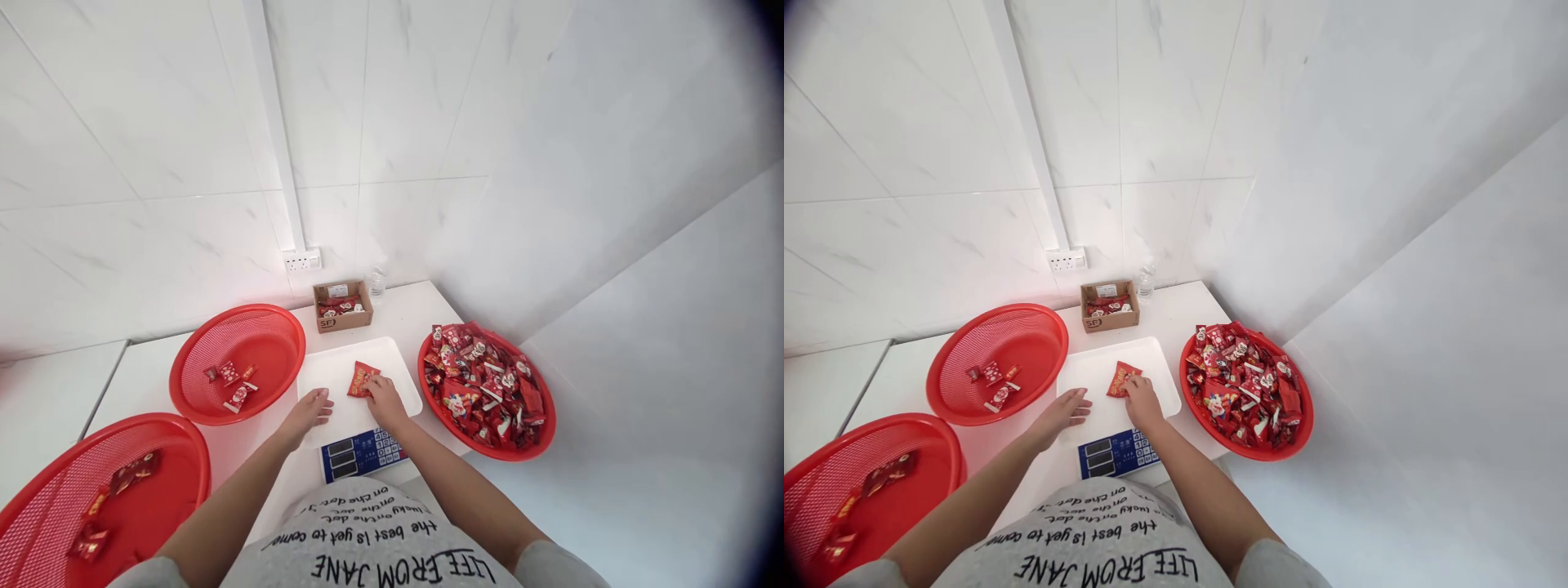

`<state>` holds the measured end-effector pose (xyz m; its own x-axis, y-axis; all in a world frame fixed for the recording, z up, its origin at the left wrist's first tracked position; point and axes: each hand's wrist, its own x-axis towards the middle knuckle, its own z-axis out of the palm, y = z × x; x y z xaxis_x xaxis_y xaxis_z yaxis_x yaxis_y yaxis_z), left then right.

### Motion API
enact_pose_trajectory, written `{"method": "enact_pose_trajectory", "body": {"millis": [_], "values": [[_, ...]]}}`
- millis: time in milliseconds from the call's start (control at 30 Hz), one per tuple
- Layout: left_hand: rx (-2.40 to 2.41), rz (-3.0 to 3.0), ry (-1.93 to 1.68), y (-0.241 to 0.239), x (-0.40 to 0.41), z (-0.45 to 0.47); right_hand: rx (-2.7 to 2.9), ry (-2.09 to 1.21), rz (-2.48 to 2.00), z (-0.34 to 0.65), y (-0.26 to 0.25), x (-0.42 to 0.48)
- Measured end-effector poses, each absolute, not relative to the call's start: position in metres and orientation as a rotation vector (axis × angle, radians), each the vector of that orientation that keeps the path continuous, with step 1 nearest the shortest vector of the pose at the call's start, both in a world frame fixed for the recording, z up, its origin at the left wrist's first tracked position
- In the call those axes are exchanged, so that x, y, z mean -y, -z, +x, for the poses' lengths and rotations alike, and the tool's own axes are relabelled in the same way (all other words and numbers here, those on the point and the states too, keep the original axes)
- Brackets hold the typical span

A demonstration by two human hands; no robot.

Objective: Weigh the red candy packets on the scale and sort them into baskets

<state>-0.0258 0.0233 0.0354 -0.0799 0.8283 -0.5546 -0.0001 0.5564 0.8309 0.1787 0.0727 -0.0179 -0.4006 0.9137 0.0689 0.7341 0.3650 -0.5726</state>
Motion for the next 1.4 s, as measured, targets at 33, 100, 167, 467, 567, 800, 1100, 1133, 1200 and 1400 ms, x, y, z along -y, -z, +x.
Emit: {"method": "enact_pose_trajectory", "body": {"millis": [33, 100, 167, 467, 567, 800, 1100, 1133, 1200, 1400], "values": [[-1.474, 0.708, -0.779, -0.032, -0.023, -0.016, 2.231, -0.656, -1.439, 0.18, 0.018, -0.071], [-1.432, 0.643, -0.762, -0.028, -0.024, 0.001, 2.16, -0.697, -1.452, 0.182, 0.017, -0.067], [-1.398, 0.597, -0.778, -0.024, -0.027, 0.014, 2.072, -0.787, -1.466, 0.184, 0.018, -0.064], [-1.349, 0.685, -0.545, -0.023, -0.034, 0.03, 1.819, -1.089, -1.387, 0.19, 0.013, -0.038], [-1.428, 0.754, -0.453, -0.024, -0.031, 0.024, 1.769, -1.151, -1.363, 0.192, 0.008, -0.028], [-1.356, 0.757, -0.595, -0.03, -0.018, 0.026, 1.843, -1.181, -1.196, 0.186, -0.008, -0.017], [-1.616, 0.426, -0.993, -0.038, -0.023, -0.001, 1.872, -1.169, -1.309, 0.223, -0.009, -0.014], [-1.619, 0.372, -1.054, -0.042, -0.026, -0.01, 1.851, -1.16, -1.345, 0.231, -0.008, -0.014], [-1.615, 0.289, -1.162, -0.05, -0.03, -0.027, 1.808, -1.127, -1.409, 0.245, -0.007, -0.011], [-1.642, 0.062, -1.329, -0.065, -0.039, -0.076, 1.698, -1.015, -1.53, 0.271, -0.01, 0.003]]}}
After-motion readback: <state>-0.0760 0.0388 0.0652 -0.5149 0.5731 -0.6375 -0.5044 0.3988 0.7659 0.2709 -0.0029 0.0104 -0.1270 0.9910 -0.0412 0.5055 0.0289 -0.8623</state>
